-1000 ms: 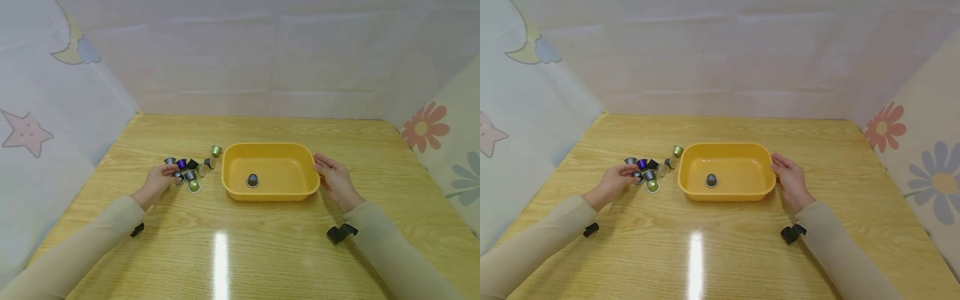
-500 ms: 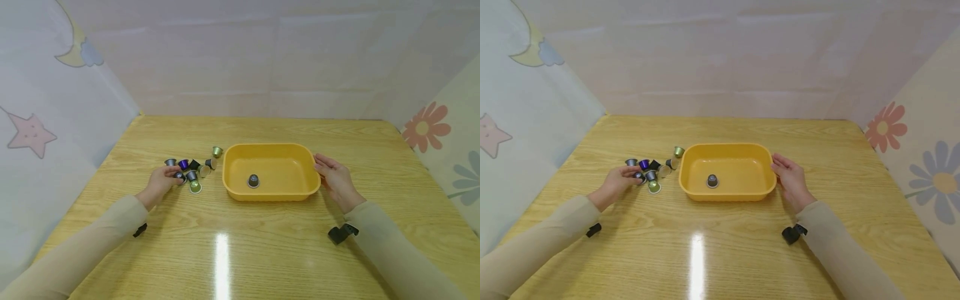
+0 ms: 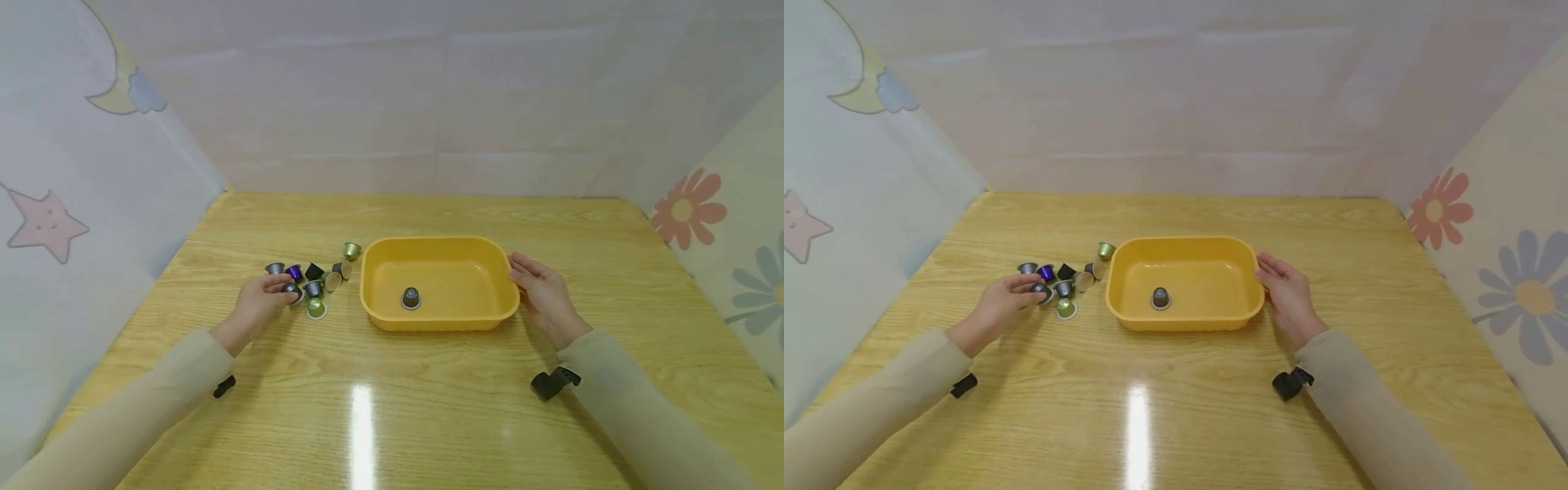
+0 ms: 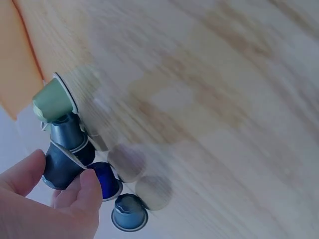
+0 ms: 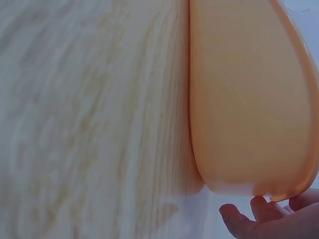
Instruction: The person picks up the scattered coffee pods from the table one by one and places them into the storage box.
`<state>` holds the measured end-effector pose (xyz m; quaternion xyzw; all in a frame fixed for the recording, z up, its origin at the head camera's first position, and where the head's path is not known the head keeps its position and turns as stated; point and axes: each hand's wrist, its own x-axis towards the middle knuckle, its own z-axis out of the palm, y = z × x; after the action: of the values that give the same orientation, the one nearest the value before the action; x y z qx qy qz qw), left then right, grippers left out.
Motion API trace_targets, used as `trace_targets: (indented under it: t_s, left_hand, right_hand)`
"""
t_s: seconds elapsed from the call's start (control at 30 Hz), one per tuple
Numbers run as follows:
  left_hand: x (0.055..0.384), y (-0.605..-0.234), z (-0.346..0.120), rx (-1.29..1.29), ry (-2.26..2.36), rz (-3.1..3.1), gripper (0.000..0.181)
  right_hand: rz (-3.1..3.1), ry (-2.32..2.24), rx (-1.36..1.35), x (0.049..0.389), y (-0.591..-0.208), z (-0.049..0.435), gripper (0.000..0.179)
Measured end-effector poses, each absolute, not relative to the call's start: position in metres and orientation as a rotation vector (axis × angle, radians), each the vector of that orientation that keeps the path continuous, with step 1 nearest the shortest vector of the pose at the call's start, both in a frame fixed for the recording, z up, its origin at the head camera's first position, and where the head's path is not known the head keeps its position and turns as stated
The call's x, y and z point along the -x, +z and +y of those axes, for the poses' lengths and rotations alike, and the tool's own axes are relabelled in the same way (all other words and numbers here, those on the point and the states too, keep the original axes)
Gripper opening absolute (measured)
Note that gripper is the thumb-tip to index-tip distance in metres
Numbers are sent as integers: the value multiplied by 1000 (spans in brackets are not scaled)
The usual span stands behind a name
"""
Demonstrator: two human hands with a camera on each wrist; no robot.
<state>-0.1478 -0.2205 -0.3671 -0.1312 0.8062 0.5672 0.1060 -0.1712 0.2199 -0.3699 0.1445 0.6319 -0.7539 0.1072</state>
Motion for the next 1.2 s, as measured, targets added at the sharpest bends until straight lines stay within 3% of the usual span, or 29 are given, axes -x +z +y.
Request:
trace_targets:
  t_s: [1.2]
  left_hand:
    - [144, -342, -171, 218, 1798, 2350, 49]
  right_hand:
    - [1884, -2227, -425, 171, -372, 219, 57]
